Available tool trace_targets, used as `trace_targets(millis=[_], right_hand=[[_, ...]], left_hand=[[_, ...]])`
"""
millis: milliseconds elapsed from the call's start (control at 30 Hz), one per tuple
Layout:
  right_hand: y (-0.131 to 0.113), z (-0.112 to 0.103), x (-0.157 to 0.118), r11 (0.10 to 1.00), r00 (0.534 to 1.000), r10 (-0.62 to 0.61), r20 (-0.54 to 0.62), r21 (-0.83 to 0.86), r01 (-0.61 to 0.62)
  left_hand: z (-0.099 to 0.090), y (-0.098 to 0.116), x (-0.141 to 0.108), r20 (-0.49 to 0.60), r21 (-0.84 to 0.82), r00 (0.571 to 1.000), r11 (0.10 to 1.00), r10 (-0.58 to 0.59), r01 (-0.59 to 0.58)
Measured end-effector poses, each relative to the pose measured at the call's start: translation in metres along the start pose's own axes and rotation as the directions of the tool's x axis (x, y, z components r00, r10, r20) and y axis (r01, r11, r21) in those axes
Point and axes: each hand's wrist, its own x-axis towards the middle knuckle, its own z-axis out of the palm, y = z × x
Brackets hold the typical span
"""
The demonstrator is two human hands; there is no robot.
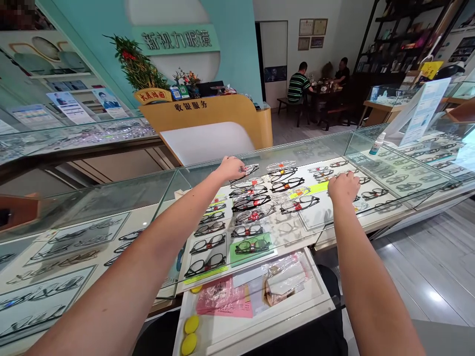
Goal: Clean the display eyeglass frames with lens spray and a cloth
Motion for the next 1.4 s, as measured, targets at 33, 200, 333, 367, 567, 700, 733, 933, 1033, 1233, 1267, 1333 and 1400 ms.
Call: trace_targets(millis=[33,200,333,367,567,700,733,933,1033,1233,1267,1333,1400], right_hand=[[0.000,0.000,0.000,1.000,1.000,-0.002,0.000,0.000,0.002],[0.000,0.000,-0.001,1.000,1.000,-0.005,-0.006,0.006,0.005],[-0.001,0.000,-0.002,1.000,1.000,-0.003,-0.011,0.013,0.003],[-0.001,0.000,-0.002,1.000,1.000,-0.001,-0.011,0.014,0.001],[-0.003,-0.003,-0.002,1.000,1.000,0.011,-0.008,0.012,-0.011],[-0.004,-0.004,-0.002,1.000,1.000,0.018,0.001,0.016,-0.018],[-0.004,-0.004,-0.002,1.000,1.000,0.020,0.005,0.017,-0.020],[-0.003,-0.003,-0.001,1.000,0.999,0.029,0.018,0.006,-0.029],[-0.002,-0.004,0.000,0.999,0.999,0.035,0.024,-0.002,-0.035],[-0.002,-0.008,0.001,0.999,0.998,0.027,0.051,-0.035,-0.025],[-0.002,-0.008,0.001,0.999,0.998,0.026,0.056,-0.038,-0.024],[-0.003,-0.010,0.000,0.999,0.998,0.026,0.061,-0.045,-0.023],[-0.004,-0.011,-0.001,0.999,0.998,0.028,0.062,-0.048,-0.025]], left_hand=[[-0.001,0.000,0.000,-0.005,-0.001,1.000,1.000,-0.001,0.001],[-0.004,0.001,-0.004,-0.021,-0.007,0.999,1.000,0.029,-0.029],[-0.007,0.005,-0.003,0.017,-0.001,0.999,0.999,0.044,-0.044],[-0.007,0.006,-0.002,0.027,0.000,0.999,0.999,0.040,-0.040],[-0.011,0.017,-0.003,0.038,-0.029,0.999,1.000,0.008,-0.007],[-0.024,0.033,-0.018,-0.037,-0.077,0.999,0.997,-0.019,0.017],[-0.030,0.040,-0.025,-0.076,-0.092,0.997,0.996,-0.030,0.023],[-0.064,0.121,-0.129,-0.202,-0.285,0.979,0.956,0.014,-0.073],[-0.057,0.175,-0.222,-0.076,-0.597,0.978,0.777,0.196,-0.202],[0.030,0.213,-0.320,0.284,-0.708,0.835,0.690,0.471,-0.148],[0.048,0.206,-0.317,0.326,-0.629,0.842,0.763,0.430,-0.146],[0.077,0.185,-0.302,0.297,-0.351,0.913,0.921,0.280,-0.168],[0.098,0.161,-0.282,0.246,-0.242,0.954,0.964,0.173,-0.112]])
